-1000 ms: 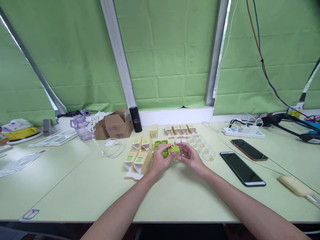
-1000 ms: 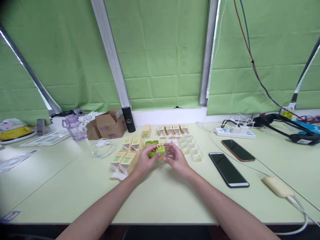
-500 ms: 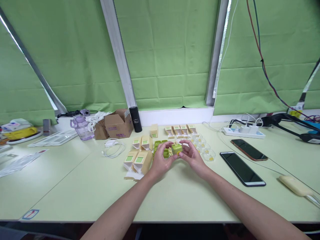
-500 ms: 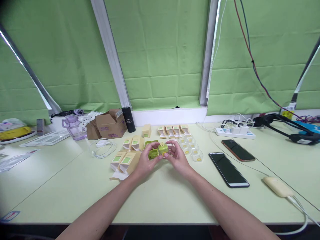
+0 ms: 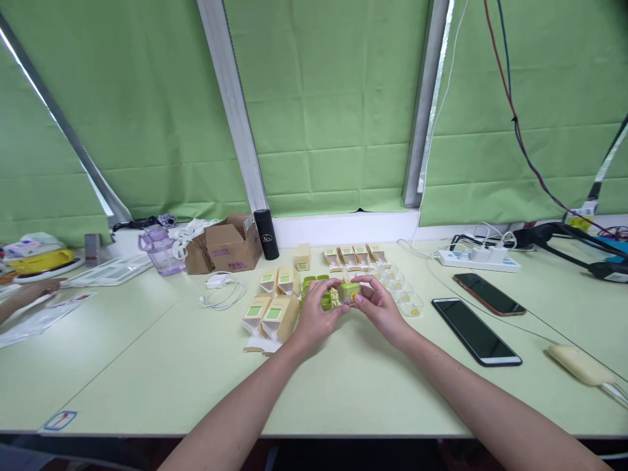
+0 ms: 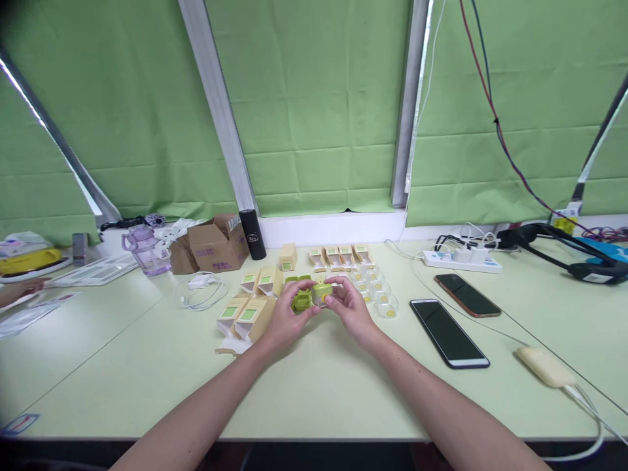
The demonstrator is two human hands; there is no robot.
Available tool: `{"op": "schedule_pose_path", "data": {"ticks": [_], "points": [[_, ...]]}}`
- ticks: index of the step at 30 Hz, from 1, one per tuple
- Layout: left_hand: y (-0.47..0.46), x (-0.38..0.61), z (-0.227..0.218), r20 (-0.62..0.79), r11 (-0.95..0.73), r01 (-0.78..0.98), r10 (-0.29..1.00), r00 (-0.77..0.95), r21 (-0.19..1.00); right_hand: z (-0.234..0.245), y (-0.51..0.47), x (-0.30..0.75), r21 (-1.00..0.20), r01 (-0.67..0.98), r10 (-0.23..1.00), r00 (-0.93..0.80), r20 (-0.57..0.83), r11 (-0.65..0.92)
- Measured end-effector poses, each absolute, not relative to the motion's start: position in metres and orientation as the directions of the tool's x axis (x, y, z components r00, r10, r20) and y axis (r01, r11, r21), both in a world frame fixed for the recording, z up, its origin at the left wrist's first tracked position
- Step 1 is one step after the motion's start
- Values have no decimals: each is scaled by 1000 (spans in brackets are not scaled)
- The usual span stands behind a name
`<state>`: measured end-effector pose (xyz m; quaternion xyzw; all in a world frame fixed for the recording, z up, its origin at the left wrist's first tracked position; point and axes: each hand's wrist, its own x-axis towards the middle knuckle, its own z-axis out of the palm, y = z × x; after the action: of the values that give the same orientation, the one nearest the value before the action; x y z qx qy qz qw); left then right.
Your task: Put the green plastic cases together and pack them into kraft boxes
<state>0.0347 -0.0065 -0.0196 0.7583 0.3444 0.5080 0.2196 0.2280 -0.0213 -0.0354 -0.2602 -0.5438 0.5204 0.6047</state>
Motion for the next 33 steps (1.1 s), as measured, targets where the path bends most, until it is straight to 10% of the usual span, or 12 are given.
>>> {"op": "schedule_pose_path", "data": {"ticks": [33], "points": [[-9, 35, -20, 632, -669, 297, 742, 223, 681, -37, -20, 232, -831, -522, 959, -76, 272, 194]]}}
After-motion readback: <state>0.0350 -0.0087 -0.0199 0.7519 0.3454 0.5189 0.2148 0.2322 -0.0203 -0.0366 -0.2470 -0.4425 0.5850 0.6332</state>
